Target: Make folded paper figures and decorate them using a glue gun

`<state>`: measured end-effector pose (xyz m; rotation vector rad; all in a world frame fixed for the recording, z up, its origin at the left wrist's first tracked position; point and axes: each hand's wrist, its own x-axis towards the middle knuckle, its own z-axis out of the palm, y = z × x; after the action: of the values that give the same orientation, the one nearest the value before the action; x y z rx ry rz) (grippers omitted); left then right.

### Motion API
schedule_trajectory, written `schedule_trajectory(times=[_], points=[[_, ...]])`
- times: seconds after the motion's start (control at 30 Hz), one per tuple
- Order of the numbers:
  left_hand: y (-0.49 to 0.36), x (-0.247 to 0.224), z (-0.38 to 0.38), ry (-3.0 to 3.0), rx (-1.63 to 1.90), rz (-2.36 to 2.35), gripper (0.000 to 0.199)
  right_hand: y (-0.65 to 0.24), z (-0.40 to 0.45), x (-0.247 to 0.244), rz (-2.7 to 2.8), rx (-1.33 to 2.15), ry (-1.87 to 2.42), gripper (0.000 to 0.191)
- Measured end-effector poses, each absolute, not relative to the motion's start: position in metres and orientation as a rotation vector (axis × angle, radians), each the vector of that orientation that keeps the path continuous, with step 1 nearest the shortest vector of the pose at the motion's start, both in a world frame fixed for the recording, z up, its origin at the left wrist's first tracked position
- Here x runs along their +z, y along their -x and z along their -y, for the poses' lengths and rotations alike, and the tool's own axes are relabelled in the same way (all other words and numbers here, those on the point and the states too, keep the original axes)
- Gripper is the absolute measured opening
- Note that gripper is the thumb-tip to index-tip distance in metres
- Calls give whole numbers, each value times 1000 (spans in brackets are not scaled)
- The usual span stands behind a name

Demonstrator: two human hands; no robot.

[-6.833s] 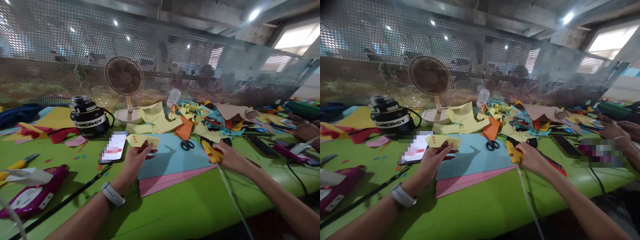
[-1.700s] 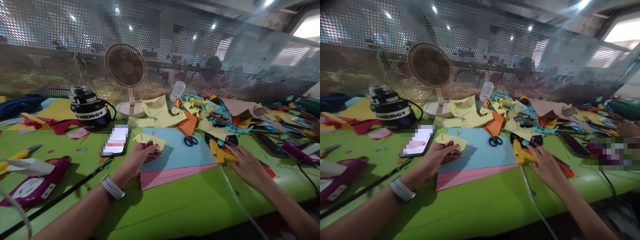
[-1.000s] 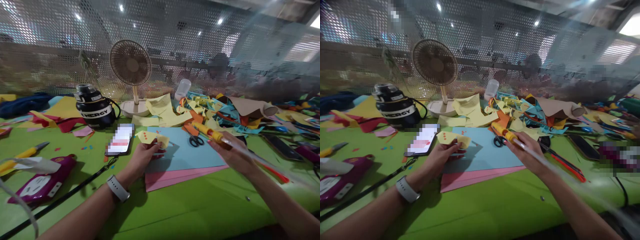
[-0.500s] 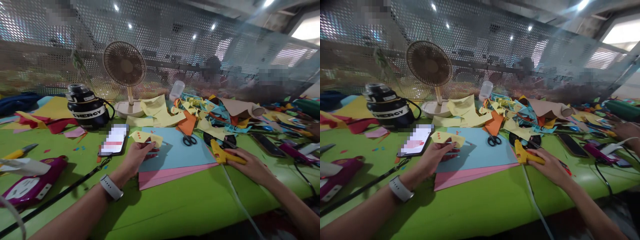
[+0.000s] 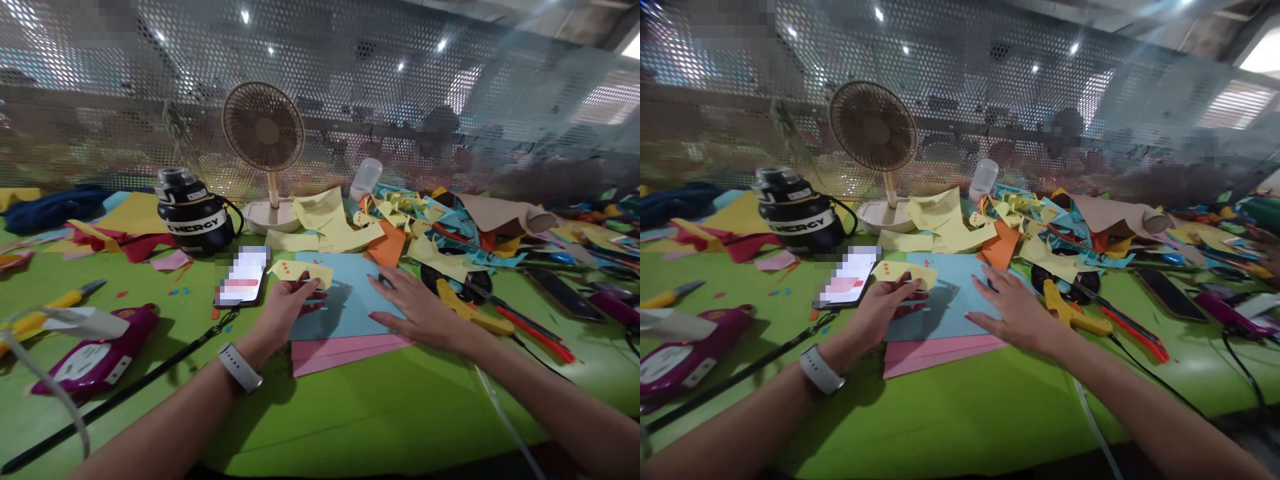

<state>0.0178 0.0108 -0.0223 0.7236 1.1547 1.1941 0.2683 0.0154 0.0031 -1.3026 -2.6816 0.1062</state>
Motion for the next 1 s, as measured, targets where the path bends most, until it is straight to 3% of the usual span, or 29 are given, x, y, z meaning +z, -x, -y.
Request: schedule_trajectory(times=[0.13, 0.5, 0.83, 0.9, 1.0], points=[[-17, -23, -11, -749, 1181, -1143, 16, -234, -36, -7, 2774, 177, 1336, 82], [-18, -24, -12, -759, 1180, -1151, 13, -222, -42, -24, 2789, 119, 1212, 81], [-19, -24, -13, -749, 1170, -1159, 10, -239, -62, -16, 2056, 1322, 1144, 60], [-19, -24, -13, -748, 1173, -1151, 10, -241, -61, -15, 2007, 1338, 1132, 60], [-19, -23, -13, -747, 1178, -1182, 10, -242, -60, -18, 2244, 1033, 1198, 58]])
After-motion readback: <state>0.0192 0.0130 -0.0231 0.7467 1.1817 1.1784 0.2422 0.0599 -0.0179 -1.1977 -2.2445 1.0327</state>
